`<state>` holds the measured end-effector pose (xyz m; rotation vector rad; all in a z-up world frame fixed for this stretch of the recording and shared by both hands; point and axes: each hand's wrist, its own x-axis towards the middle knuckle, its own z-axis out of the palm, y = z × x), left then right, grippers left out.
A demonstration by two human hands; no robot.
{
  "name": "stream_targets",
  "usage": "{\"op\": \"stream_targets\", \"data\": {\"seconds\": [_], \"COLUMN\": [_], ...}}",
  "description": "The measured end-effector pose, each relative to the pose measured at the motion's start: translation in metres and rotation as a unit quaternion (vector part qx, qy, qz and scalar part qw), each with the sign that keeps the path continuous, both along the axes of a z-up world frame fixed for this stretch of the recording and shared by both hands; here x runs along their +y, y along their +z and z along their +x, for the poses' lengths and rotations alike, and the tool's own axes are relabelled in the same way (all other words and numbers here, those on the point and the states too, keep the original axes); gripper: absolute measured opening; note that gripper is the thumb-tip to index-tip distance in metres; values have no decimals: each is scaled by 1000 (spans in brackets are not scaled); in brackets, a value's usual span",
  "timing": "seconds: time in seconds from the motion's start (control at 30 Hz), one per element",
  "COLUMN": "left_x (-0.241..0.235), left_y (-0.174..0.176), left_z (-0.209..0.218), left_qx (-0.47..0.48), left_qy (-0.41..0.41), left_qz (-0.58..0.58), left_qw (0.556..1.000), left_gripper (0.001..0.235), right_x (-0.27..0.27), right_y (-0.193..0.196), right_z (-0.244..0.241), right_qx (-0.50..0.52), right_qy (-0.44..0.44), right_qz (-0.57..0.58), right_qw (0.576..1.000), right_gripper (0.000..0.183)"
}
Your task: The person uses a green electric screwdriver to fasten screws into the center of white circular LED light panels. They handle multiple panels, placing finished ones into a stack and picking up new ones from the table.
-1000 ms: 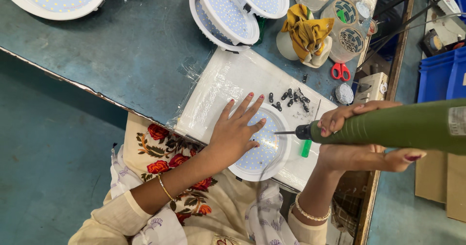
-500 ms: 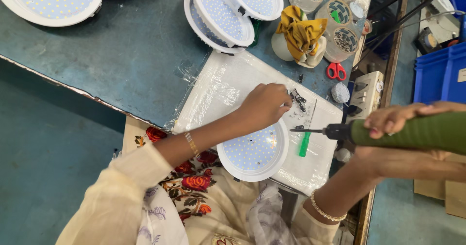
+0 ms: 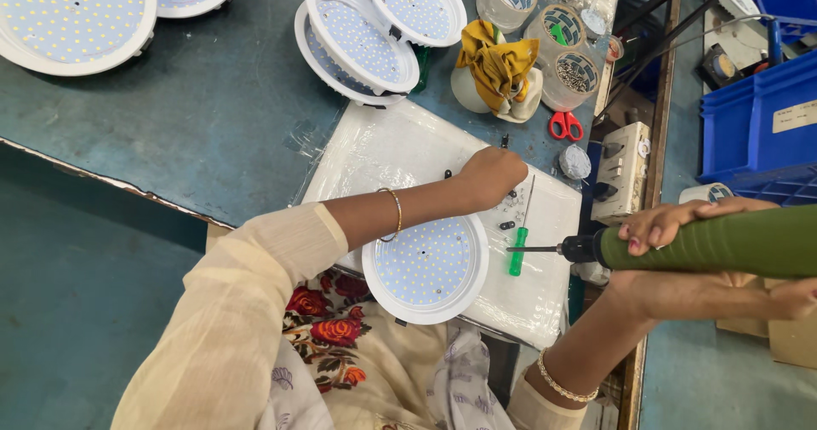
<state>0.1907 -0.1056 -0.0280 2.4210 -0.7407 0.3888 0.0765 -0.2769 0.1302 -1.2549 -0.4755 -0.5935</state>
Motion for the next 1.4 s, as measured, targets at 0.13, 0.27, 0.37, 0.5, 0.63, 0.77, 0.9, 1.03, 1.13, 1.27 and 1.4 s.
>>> {"op": "stream_targets", "data": {"seconds": [0.13, 0.27, 0.37, 0.5, 0.63, 0.77, 0.9, 1.03, 1.13, 1.27, 1.4], "left_x": [1, -3, -8, 9, 50, 91, 109, 111, 112, 114, 114], "left_y": [-3, -5, -2, 21, 40, 49, 52, 50, 47, 47, 46], "left_z": [2, 5, 0, -15, -60, -125, -162, -181, -187, -189, -189], "left_qx": [-2, 1, -15, -18, 179, 155, 203, 192, 173, 152, 91], "left_qy": [14, 6, -5, -42, -87, -119, -81, -50, -48, -38, -7], "left_qz": [20, 27, 15, -101, -254, -342, -372, -382, -377, -361, -313], "left_qw": [1000, 1000, 1000, 994, 947, 919, 902, 902, 909, 919, 945], "left_gripper": [9, 12, 14, 23, 19, 13, 24, 25, 26, 29, 31], "right_x": [11, 20, 22, 8, -16, -25, -14, 7, 16, 20, 29], "right_y": [4, 6, 2, -5, -12, -7, 2, 4, 4, 2, -4], "right_z": [-3, -4, -3, -2, -4, -7, -15, -24, -30, -33, -32], "right_qx": [5, -6, -12, -9, -12, -35, -30, -27, -14, -16, -33], "right_qy": [-23, -46, -35, 19, 74, 158, 201, 202, 212, 209, 142], "right_qz": [-3, -43, -50, -13, 29, 95, 145, 154, 152, 111, 88], "right_qw": [1000, 998, 998, 1000, 997, 982, 968, 967, 965, 972, 985], "right_gripper": [92, 92, 91, 95, 103, 102, 96, 94, 91, 98, 109]}}
